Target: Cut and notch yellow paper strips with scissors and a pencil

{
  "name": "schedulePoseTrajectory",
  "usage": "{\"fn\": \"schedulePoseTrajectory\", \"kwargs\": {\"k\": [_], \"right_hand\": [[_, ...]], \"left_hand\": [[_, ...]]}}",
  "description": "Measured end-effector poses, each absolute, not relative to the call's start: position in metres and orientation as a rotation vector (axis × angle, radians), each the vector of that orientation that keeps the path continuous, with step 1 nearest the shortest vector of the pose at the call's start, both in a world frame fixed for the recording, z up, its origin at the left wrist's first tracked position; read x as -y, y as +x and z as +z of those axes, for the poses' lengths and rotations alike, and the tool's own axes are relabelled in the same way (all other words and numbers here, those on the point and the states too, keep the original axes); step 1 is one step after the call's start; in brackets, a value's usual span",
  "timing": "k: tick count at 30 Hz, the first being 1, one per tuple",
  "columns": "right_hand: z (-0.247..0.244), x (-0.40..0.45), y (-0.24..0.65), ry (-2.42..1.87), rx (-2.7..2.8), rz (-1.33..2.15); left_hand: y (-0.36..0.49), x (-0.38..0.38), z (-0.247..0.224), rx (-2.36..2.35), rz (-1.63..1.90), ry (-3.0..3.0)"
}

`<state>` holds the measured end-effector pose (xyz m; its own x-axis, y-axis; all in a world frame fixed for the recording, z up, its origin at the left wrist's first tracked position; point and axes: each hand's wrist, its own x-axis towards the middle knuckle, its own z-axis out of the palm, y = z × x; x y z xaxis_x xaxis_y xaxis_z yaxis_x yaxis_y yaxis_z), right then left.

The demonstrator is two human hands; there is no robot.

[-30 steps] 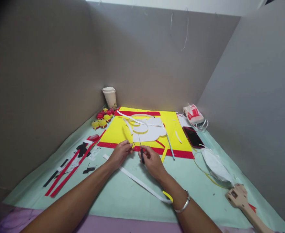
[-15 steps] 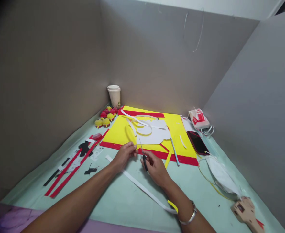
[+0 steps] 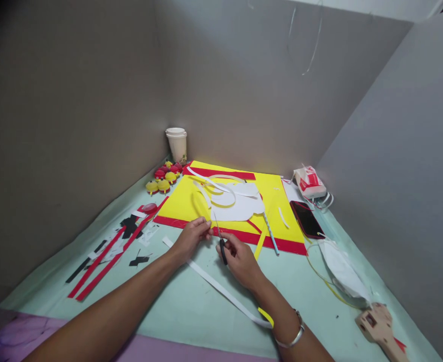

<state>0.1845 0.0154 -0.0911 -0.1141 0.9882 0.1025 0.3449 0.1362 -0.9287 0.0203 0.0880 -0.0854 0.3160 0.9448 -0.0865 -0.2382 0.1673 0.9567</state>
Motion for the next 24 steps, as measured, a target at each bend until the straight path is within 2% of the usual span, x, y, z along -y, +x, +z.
{"fn": "schedulePoseTrajectory", "kwargs": {"k": [24], "right_hand": [[-0.0835, -0.0106, 0.1860, -1.389, 1.676, 0.868]], "left_hand": [[0.0193, -0.0901, -0.0882, -0.826, 1.015, 1.095]]}}
